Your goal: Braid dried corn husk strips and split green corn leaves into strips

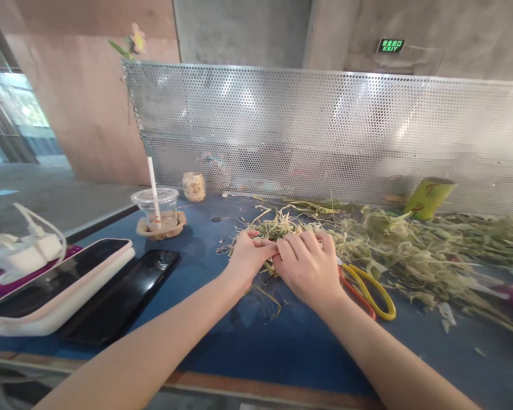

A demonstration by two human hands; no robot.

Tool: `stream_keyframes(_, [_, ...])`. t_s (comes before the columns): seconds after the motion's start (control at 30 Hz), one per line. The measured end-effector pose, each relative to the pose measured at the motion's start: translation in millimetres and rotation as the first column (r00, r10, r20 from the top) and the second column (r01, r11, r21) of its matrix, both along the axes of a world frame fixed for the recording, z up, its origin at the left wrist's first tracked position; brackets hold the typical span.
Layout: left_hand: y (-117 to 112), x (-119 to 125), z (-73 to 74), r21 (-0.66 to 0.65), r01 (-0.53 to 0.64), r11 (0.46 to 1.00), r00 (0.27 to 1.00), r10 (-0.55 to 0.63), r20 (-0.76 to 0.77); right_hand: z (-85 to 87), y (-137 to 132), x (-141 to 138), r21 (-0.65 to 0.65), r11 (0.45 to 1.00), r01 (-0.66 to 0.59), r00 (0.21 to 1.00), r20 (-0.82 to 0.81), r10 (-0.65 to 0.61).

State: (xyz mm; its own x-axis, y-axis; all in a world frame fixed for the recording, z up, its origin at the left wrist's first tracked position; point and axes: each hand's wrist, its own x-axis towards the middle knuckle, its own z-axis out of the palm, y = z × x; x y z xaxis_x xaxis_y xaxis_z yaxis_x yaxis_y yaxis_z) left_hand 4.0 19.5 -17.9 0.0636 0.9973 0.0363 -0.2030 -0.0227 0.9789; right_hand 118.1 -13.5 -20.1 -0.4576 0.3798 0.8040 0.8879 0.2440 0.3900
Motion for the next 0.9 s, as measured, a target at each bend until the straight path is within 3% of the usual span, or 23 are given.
stream_keyframes(0.4, [3.2,-3.6,-0.8,-0.019,0.008,1.0,0.999,-0.007,0.047,-2.5,-5.4,3.4,0.067,0.997,-0.039,0.994,0.109,0.031])
stream_keyframes(0.5, [1.3,-5.3,0.4,0.006,0.007,1.0,1.0,-0.007,0.025,-1.8,-4.1,5.4,-0.048,0.996,-0.079,0.993,-0.09,0.074])
stream_keyframes(0.6, [-2.1,-7.4,1.6,0.125,0.034,0.992,0.998,-0.026,-0.06,0.7,-0.7,10.4,-0.179,0.958,-0.224,0.917,-0.372,0.145])
stream_keyframes(0.8, [-11.1,-8.5,6.6,0.424,0.036,0.905,0.953,0.096,-0.287,3.1,5.9,18.0,-0.142,0.887,-0.439,0.631,-0.752,0.191])
stream_keyframes(0.87, [-13.6,-8.2,9.0,0.473,0.005,0.881,0.93,0.17,-0.326,3.3,4.7,17.3,-0.119,0.885,-0.449,0.585,-0.789,0.19])
stream_keyframes(0.9, [-14.3,-8.0,9.9,0.495,-0.013,0.869,0.917,0.208,-0.341,3.7,3.3,16.6,-0.096,0.895,-0.436,0.599,-0.773,0.209])
